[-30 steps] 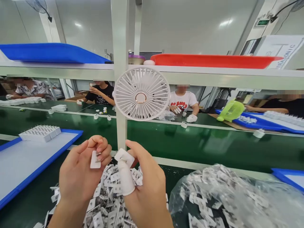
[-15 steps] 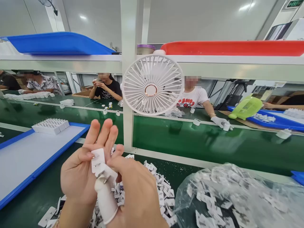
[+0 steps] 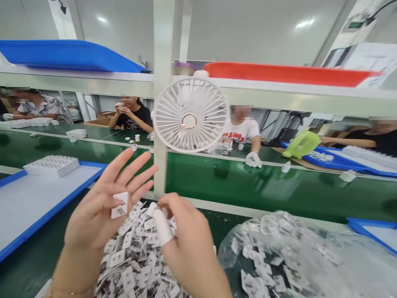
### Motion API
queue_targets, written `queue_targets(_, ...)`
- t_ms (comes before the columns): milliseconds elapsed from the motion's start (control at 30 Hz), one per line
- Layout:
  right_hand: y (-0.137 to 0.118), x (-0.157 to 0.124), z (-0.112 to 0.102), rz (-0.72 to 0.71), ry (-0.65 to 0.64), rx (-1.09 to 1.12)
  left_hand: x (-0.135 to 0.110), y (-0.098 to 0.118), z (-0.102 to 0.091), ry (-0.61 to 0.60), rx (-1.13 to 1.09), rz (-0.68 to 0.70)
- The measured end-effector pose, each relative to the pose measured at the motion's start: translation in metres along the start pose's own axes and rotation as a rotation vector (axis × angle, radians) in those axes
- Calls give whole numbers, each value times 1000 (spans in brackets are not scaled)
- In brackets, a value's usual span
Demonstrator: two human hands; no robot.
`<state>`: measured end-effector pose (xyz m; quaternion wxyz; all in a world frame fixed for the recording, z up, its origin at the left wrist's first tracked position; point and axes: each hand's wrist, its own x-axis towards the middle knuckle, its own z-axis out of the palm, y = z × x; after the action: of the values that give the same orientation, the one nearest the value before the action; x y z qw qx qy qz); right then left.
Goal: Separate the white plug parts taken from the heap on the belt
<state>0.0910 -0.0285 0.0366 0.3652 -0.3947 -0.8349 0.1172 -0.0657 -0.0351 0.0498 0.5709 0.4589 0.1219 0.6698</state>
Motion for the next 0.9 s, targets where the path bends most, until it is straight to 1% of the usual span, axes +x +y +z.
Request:
queue_targets(33, 7, -2, 7, 48, -67, -55, 0, -1, -4, 10, 127, -54)
queue_targets(67, 14, -3, 17, 65, -121, -118, -1, -4, -9, 13, 270, -134)
queue_targets(167, 31, -12, 44, 56, -153, -193, -4, -24, -24, -2, 748, -321)
queue_targets(200, 34, -17, 49, 53, -153, -209, -7, -32, -31, -69, 902, -365)
queue_targets(233, 35, -23, 53, 54, -146, -214, -10, -40, -39, -130, 1012, -376)
queue_targets(267, 35, -31, 53, 64, -131, -215, -14, -47, -49, -188, 1086, -386)
queue_targets(300, 33, -42, 50, 83, -108, -211, -18, -53, -59, -220, 1151, -400)
queue_targets(367, 32, -68, 38, 164, -40, -205, -26, -60, -78, -252, 1304, -428)
queue_targets(433, 38, -99, 20, 303, 45, -225, -33, -61, -87, -261, 1469, -552)
queue_targets(467, 44, -114, 11, 386, 88, -248, -36, -60, -84, -260, 1524, -548)
queue_targets(500, 52, -127, 3, 466, 120, -274, -40, -60, -77, -239, 1556, -519)
queue_targets(533, 62, -139, -5, 533, 143, -300, -44, -59, -65, -188, 1565, -449)
queue_targets(567, 71, -147, -12, 582, 153, -321, -50, -61, -48, -124, 1535, -415)
queue_targets(600, 81, -152, -19, 618, 159, -338, -56, -64, -28, -106, 1479, -431)
queue_targets(633, 88, -155, -25, 645, 160, -353, -62, -69, -6, -172, 1412, -459)
queue_targets(667, 93, -154, -31, 662, 158, -364, -68, -77, 16, -295, 1340, -492)
queue_targets(700, 95, -151, -37, 670, 152, -372, -73, -87, 36, -448, 1271, -482)
queue_targets(733, 94, -148, -42, 668, 145, -374, -77, -100, 54, -543, 1220, -393)
queue_targets(767, 90, -145, -48, 659, 137, -372, -79, -114, 69, -601, 1187, -303)
queue_targets(800, 85, -143, -55, 647, 130, -368, -80, -130, 81, -626, 1170, -268)
queue_targets(833, 77, -142, -62, 636, 127, -365, -78, -146, 90, -642, 1163, -255)
queue_targets(900, 63, -149, -76, 625, 146, -372, -71, -181, 104, -636, 1179, -229)
